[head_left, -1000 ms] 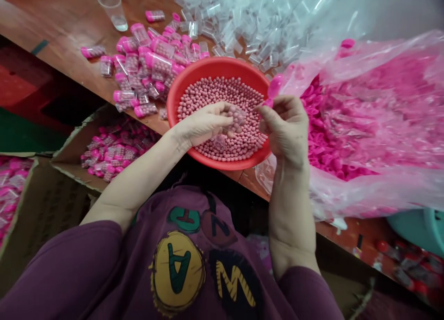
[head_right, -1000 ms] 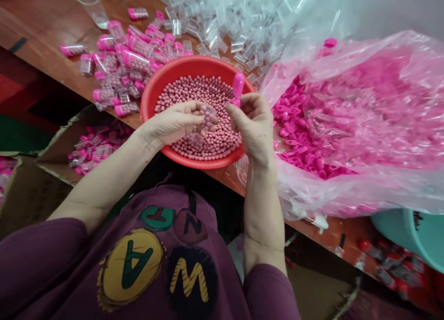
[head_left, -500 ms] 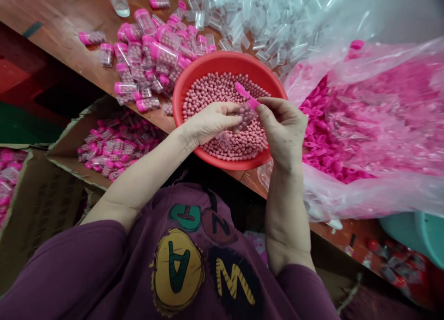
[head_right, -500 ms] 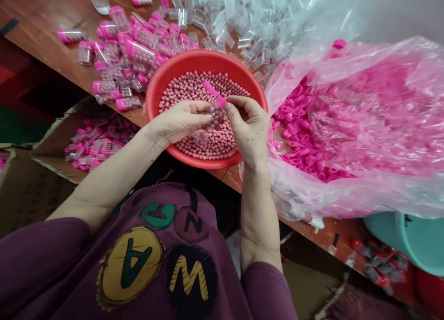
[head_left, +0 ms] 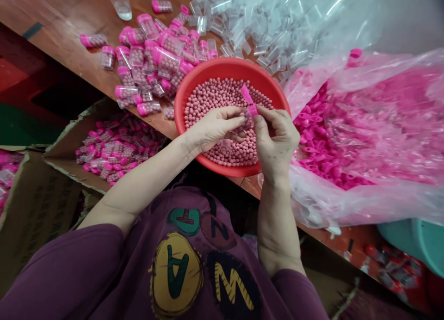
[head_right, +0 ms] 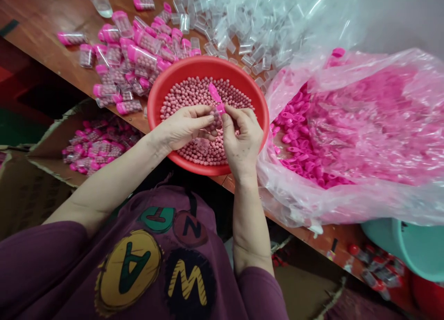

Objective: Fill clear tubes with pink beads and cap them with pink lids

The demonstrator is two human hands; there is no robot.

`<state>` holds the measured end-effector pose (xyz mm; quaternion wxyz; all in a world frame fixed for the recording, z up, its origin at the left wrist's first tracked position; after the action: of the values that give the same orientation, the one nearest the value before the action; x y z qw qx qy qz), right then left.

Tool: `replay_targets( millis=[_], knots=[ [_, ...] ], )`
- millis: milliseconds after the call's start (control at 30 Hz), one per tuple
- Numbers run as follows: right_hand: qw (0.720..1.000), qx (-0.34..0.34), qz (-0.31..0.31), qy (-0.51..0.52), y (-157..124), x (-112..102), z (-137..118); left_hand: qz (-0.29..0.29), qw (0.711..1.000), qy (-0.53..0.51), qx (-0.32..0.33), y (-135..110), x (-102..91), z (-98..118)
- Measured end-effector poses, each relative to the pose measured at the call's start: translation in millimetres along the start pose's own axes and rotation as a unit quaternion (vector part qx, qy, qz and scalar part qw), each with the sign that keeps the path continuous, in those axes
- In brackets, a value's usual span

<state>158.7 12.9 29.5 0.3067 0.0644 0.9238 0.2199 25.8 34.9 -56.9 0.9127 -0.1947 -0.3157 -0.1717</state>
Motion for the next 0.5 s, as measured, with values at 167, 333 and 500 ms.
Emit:
replay_targets(
  millis=[167,333,500],
  knots=[
    [0.999,-0.052,-0.008,-0.006,-0.3,2.2,-7.0,-0.002,0.999,-0.013,0.040,2.5,-1.8,2.0],
    [0.986,-0.149,-0.003,-0.069,-9.1,13.6,-13.8,0.033,0.996,-0.016,0.086,0.7,-3.2,8.2],
    [0.989,-0.143,-0.018,-0.019,-9.3,9.2,-11.3,0.031,0.994,-0.037,0.099,-0.1,-3.1,12.0]
  ],
)
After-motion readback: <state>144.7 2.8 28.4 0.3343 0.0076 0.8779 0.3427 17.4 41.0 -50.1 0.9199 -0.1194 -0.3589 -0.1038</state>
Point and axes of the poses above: each hand's wrist, its own y-axis towards the middle knuckle, its own x-axis out of the palm, z = x × y, the point moved 10 cm from there along y, towards the middle knuckle, and after that the axes turned 3 degrees about -y, right-handed, at the moved point
